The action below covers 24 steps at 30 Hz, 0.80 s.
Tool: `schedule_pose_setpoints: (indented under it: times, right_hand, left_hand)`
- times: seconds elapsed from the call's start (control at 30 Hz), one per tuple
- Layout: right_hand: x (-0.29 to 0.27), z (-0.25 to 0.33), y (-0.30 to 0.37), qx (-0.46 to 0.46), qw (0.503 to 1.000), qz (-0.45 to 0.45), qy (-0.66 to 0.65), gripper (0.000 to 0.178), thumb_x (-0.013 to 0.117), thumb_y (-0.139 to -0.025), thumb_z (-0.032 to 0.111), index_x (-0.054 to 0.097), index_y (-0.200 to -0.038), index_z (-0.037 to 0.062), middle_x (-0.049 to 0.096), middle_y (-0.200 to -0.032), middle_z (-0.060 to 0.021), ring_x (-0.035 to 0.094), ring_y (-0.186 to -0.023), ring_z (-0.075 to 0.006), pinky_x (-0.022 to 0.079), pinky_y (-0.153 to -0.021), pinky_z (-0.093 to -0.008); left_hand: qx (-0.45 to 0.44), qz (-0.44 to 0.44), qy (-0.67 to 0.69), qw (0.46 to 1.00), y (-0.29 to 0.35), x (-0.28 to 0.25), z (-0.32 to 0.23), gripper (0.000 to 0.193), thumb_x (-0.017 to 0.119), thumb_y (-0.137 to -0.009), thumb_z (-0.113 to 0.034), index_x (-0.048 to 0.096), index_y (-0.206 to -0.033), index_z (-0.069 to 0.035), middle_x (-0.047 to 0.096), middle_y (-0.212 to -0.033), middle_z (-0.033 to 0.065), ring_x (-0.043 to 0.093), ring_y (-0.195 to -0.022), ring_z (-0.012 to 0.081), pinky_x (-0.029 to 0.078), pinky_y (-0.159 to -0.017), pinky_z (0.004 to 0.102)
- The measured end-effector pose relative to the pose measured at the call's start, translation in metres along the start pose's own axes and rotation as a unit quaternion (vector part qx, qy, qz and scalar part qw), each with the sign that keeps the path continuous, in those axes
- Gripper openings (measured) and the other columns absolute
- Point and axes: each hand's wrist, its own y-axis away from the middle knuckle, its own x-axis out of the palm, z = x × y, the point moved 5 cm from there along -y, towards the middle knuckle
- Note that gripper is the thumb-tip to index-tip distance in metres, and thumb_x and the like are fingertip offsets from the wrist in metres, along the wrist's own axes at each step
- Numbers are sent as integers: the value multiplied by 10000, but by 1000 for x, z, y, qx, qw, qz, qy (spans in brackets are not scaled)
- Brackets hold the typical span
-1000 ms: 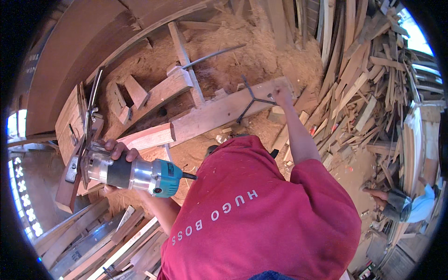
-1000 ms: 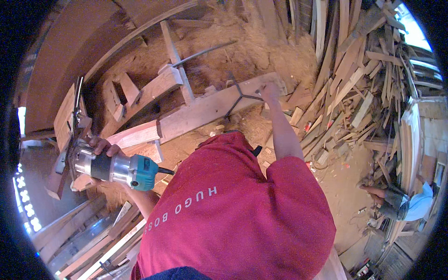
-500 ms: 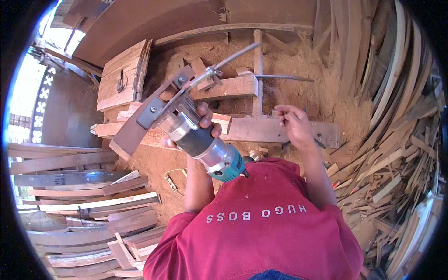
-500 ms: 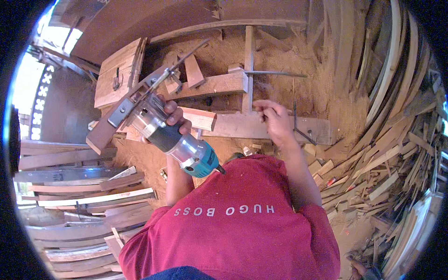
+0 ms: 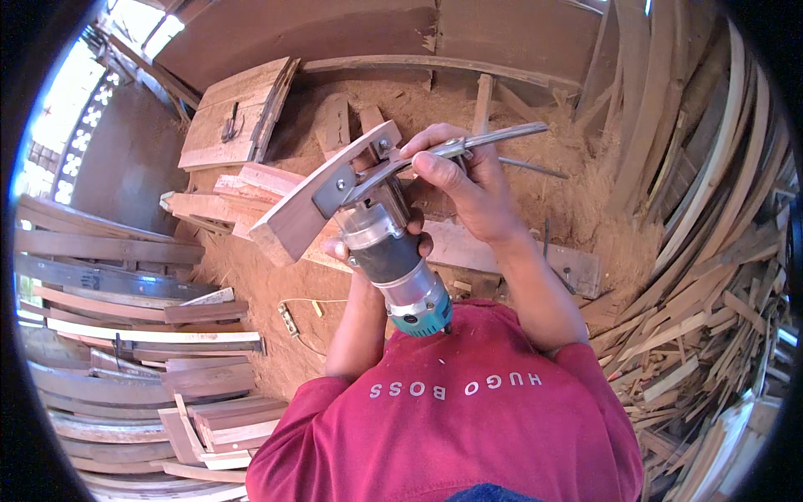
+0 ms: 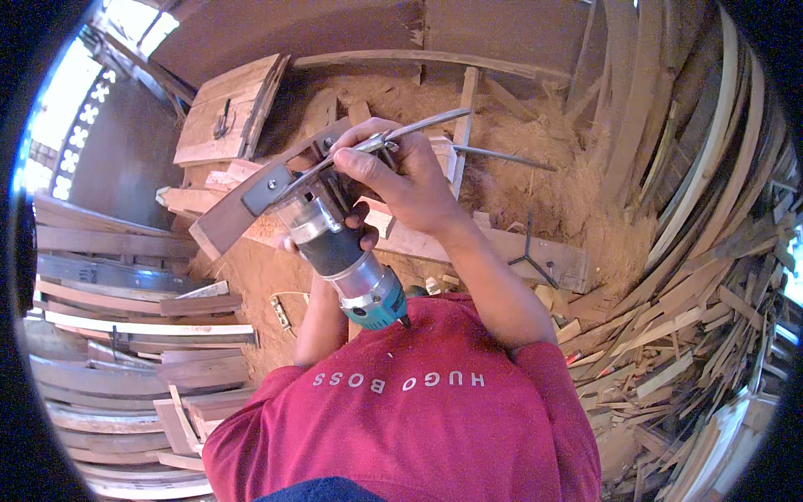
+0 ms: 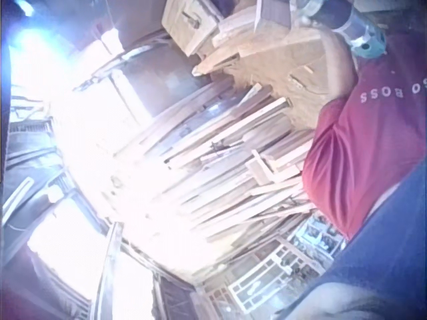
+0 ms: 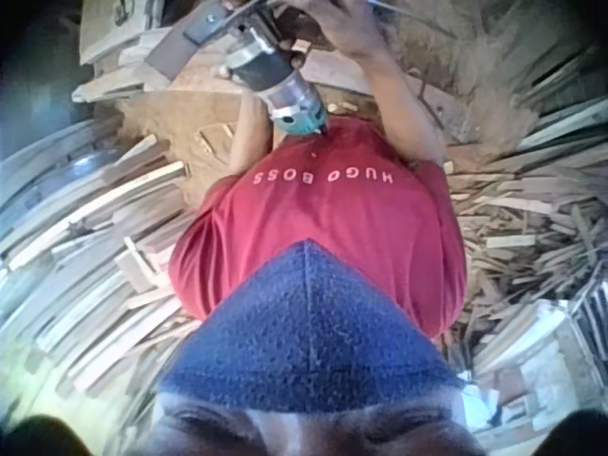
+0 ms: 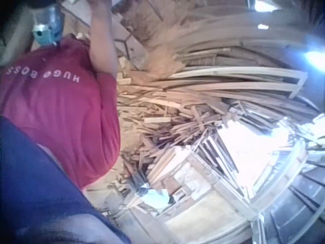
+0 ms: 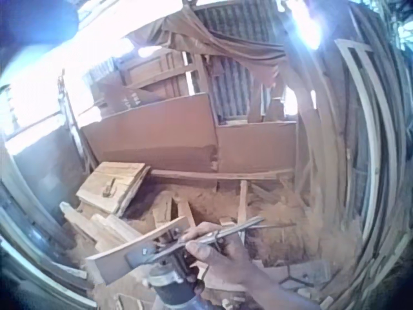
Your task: The person prepares and operates a handheld router to finish the edge of a wooden plank. They first assemble the router bit by hand, use pliers to tighten the assembly, and then guide the powered router along the edge of the wood on a workbench.
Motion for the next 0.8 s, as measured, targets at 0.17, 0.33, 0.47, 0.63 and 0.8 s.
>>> schedule_pose_setpoints:
  times: [0.17,0.33,0.47,0.63,0.8]
  right_hand:
    - [1,-7,4,57,998,14,-6,191,665,-903,179,651,-1021,29,609,-851,18,545,-788,-57,447,-695,-236]
    - [-35,-60,30,132,966,16,-220,353,472,-811,70,610,-1133,24,592,-1046,-23,492,-901,-85,385,-742,-228]
    - [-119,-151,98,302,937,-62,163,282,449,-892,130,669,-1035,27,634,-910,-31,530,-794,-108,407,-691,-266]
    - [-188,-214,210,347,849,-10,398,273,458,-902,49,698,-1003,-32,651,-824,-37,563,-715,-127,463,-667,-306]
    - [-197,-216,248,403,884,-206,120,190,623,-910,33,675,-1072,-49,700,-936,-73,639,-812,-142,510,-737,-269]
  left_hand:
    - [-5,-17,11,1000,4,-5,-4,1015,784,-621,-344,297,-1459,-42,464,-1345,260,555,-1108,385,536,-783,534]
    - [-11,18,7,1000,-1,-5,-6,994,789,-619,-343,319,-1432,-17,488,-1262,227,547,-1123,359,538,-796,509]
    - [-18,31,9,999,-3,-1,-9,996,807,-595,-337,340,-1408,-2,481,-1239,207,541,-1136,341,535,-815,508]
    - [-7,16,-7,1000,-1,1,-17,979,822,-598,-301,350,-1403,-2,483,-1256,212,544,-1141,353,531,-840,534]
    - [-9,4,-17,1000,-3,0,-20,973,859,-591,-275,374,-1384,13,494,-1273,215,548,-1137,354,530,-845,543]
